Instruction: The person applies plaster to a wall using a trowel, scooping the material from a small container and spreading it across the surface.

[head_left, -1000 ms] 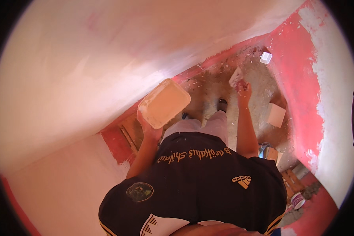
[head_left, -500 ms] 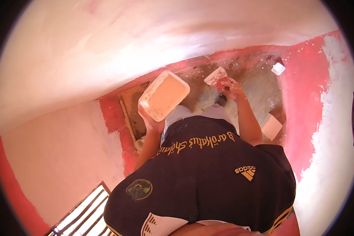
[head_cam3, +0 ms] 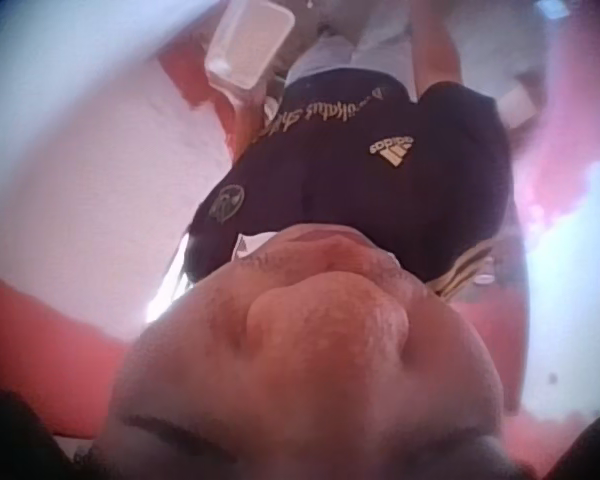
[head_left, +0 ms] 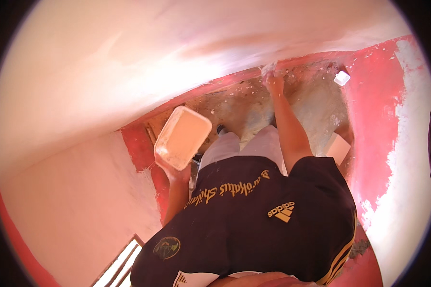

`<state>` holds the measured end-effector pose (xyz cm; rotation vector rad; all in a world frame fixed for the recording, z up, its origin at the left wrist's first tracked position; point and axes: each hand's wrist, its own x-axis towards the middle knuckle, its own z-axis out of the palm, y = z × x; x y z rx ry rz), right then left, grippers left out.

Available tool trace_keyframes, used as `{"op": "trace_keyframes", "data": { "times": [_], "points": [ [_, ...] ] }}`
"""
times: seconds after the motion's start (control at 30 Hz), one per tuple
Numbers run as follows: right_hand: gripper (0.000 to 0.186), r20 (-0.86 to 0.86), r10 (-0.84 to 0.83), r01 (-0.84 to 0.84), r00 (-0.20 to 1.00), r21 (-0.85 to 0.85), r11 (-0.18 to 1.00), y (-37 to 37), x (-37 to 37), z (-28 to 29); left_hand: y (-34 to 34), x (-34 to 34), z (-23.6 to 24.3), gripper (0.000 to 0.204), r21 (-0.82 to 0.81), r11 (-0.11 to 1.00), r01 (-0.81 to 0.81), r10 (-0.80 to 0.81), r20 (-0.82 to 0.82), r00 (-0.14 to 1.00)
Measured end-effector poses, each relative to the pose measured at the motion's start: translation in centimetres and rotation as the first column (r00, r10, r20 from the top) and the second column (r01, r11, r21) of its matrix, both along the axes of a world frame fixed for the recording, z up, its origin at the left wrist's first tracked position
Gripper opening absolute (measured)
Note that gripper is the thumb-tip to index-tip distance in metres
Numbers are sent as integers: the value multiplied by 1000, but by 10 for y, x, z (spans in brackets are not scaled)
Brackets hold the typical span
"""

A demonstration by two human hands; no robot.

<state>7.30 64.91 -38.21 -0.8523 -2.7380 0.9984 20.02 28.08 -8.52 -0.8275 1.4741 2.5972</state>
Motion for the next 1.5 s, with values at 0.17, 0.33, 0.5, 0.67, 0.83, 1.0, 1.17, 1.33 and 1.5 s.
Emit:
{"op": "trace_keyframes", "data": {
  "times": [0.17,0.33,0.5,0.67,0.83,1.0,1.17,1.33,1.5],
  "points": [
    [33,-214,-188,193,959,1,981,-35,-58,-12,-82,-1,-11,67,-116,989,87,-93,-49,994],
    [22,-240,112,-90,964,100,991,-159,-40,-47,-107,-21,-4,69,-69,983,170,-170,4,985],
    [24,-25,-58,49,998,-271,961,-206,-9,-9,-104,-16,-1,69,-160,981,106,-101,40,994],
    [26,-68,-457,439,887,-185,879,-58,-20,-46,-76,-25,8,55,-674,667,318,-436,-7,900],
    [32,-61,-582,562,811,-194,804,6,-47,-48,-38,-28,19,47,-301,939,168,-181,-14,983],
    [53,-15,-540,531,842,-164,832,18,-90,-70,-8,-35,26,54,-484,842,240,-237,68,969],
    [78,100,-255,272,962,-254,928,-70,-104,-77,-33,-30,8,64,-177,960,218,-193,146,970],
    [21,-258,-4,-94,966,-365,926,-131,-9,-68,-35,-21,6,64,-162,976,143,-115,170,979],
    [12,-253,-539,542,803,-64,838,15,-41,-60,-29,-26,13,65,-219,966,135,-100,163,982]
  ]
}}
